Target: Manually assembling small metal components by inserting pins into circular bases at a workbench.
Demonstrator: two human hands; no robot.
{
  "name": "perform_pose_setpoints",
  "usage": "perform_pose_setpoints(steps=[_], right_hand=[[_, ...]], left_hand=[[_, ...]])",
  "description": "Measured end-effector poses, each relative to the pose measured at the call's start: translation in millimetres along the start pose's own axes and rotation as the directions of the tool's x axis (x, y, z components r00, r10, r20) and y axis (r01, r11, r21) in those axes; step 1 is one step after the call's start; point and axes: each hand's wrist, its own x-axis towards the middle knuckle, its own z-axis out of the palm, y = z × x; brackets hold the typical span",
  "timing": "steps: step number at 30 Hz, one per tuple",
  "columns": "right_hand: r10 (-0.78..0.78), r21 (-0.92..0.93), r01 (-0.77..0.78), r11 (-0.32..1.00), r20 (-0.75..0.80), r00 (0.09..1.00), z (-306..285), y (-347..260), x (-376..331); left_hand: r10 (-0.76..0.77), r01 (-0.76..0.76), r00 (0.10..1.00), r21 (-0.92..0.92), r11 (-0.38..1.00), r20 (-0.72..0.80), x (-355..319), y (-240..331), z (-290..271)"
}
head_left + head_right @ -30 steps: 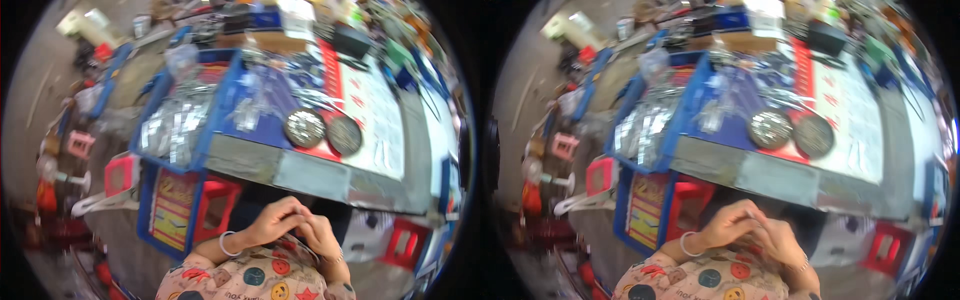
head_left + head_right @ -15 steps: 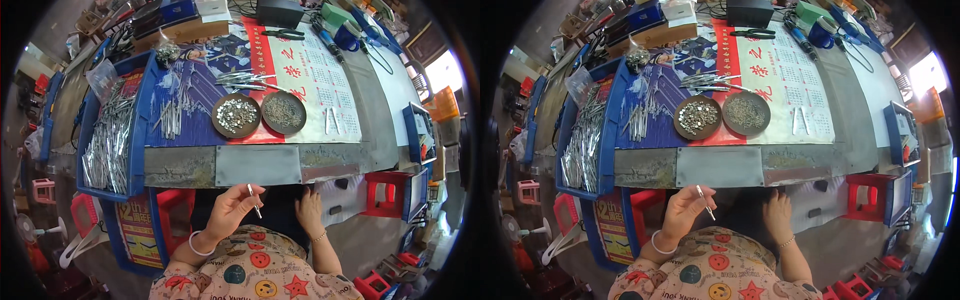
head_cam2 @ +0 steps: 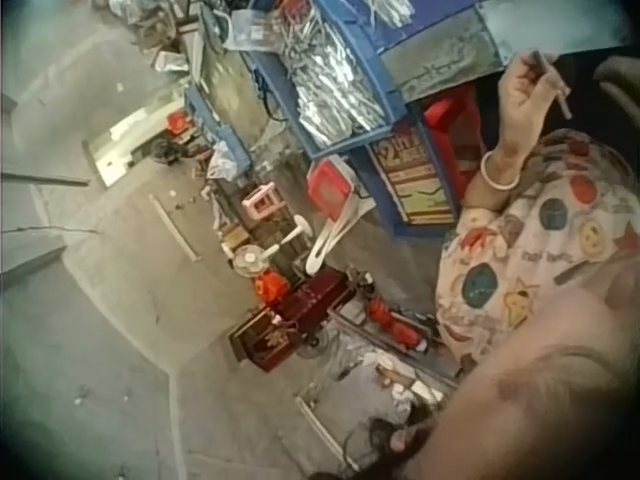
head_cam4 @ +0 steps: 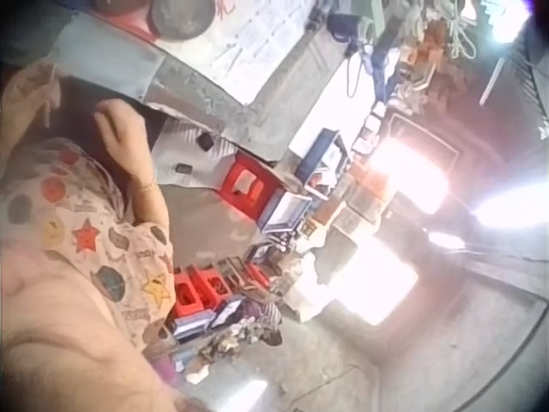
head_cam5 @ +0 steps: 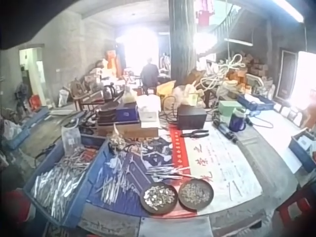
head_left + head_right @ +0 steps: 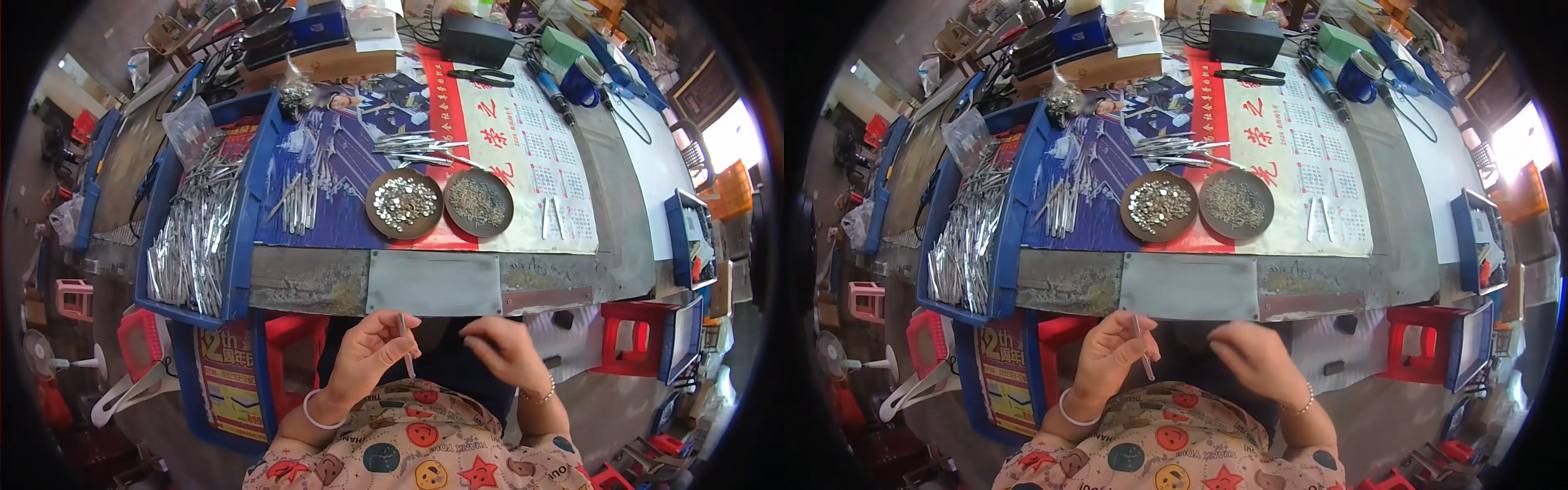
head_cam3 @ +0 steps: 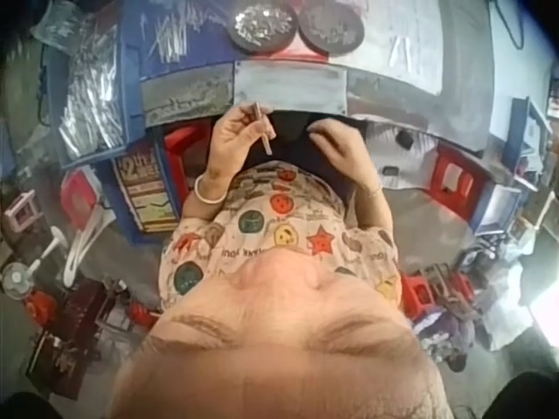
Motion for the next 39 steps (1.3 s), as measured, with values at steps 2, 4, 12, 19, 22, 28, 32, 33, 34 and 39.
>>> perform_pose_setpoints(steps=[2,4,12,19,22,28,32,33,34,39], right_hand=[[-0.059,-0.035,0.056,0.998,-0.101,0.993,-7.5,-5.2,21.0],[-0.099,-0.1,0.084,0.991,-0.157,0.983,-12.4,-10.7,43.0],[-0.23,-0.155,0.212,0.965,-0.106,0.967,-7.1,-24.1,93.6],[-0.246,-0.296,0.213,0.931,-0.078,0.966,1.0,-13.0,114.5],[-0.286,-0.335,0.242,0.91,-0.087,0.954,4.1,-8.4,121.6],[-0.308,-0.458,0.275,0.845,0.003,0.951,14.9,-3.9,135.3],[-0.286,-0.535,0.279,0.797,0.071,0.956,19.2,-0.6,144.8],[-0.286,-0.535,0.276,0.798,0.066,0.956,19.7,0.4,147.3],[-0.27,-0.554,0.277,0.785,0.096,0.958,20.7,1.3,149.1],[-0.296,-0.628,0.311,0.713,0.132,0.946,25.5,10.1,152.6]], left_hand=[[0.01,-0.01,1.0,-0.003,1.0,-0.013,-4.5,1.3,-1.9],[-0.028,0.028,0.999,-0.012,1.0,-0.03,-7.5,2.4,-4.4],[-0.021,0.019,0.999,-0.049,0.999,-0.041,-22.0,-3.4,-18.7],[-0.031,0.026,0.996,-0.067,0.997,-0.079,-17.3,2.8,-31.2],[-0.026,0.013,0.994,-0.117,0.993,-0.108,-14.2,1.8,-33.5],[-0.06,0.045,0.994,-0.157,0.987,-0.092,-16.5,-3.0,-35.2],[-0.071,0.058,0.994,-0.151,0.987,-0.079,-15.1,-3.1,-32.7],[-0.073,0.061,0.995,-0.147,0.987,-0.075,-14.3,-3.2,-32.5],[-0.073,0.061,0.994,-0.147,0.987,-0.083,-14.2,-3.2,-32.4],[-0.076,0.065,0.995,-0.146,0.987,-0.07,-13.1,-2.6,-29.8]])
